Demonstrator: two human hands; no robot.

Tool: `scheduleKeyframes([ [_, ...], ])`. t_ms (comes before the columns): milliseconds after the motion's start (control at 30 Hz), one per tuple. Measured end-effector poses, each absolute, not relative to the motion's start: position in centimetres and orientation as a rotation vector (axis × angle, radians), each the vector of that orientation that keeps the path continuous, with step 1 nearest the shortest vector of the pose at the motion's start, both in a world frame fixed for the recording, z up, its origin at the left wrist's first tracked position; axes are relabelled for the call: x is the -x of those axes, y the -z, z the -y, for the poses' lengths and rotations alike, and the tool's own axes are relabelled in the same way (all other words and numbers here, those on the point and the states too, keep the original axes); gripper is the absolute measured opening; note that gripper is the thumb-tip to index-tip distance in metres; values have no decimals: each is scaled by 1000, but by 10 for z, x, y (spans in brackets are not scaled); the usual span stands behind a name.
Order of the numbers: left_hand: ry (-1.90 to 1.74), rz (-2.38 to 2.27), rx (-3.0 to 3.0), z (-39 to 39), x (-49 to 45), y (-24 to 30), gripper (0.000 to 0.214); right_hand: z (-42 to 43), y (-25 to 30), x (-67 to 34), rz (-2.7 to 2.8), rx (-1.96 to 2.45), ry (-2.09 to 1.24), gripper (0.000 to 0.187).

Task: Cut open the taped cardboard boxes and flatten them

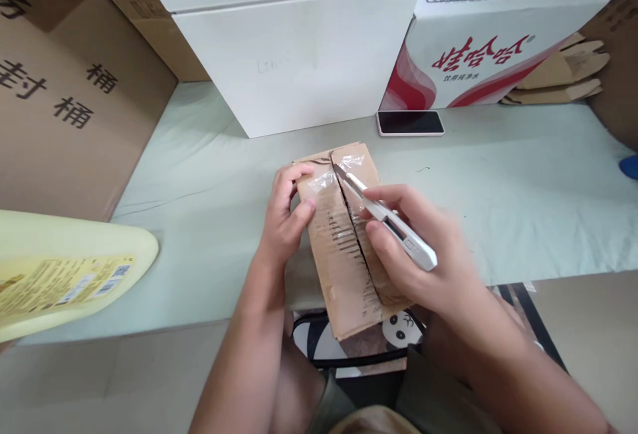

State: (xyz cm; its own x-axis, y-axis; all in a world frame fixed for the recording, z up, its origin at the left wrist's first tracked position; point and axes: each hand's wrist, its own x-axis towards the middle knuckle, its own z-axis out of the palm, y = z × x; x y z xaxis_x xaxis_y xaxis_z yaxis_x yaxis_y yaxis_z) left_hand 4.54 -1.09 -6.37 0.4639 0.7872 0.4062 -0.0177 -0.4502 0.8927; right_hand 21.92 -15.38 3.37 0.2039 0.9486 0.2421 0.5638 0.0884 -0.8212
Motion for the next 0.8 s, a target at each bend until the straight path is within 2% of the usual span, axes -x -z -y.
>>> scheduleKeyframes([
  [500, -1107, -665, -1718, 13, -45, 67, 55, 157, -32, -217, 1582, 1537, -529, 13],
  [667, -1170, -633, -1605, 11, -47, 71, 66, 158, -27, -216, 1613, 1478, -477, 18],
  [800, -1189, -659, -1511, 7, -46, 74, 65, 160, -23, -216, 1605, 1373, -418, 25],
])
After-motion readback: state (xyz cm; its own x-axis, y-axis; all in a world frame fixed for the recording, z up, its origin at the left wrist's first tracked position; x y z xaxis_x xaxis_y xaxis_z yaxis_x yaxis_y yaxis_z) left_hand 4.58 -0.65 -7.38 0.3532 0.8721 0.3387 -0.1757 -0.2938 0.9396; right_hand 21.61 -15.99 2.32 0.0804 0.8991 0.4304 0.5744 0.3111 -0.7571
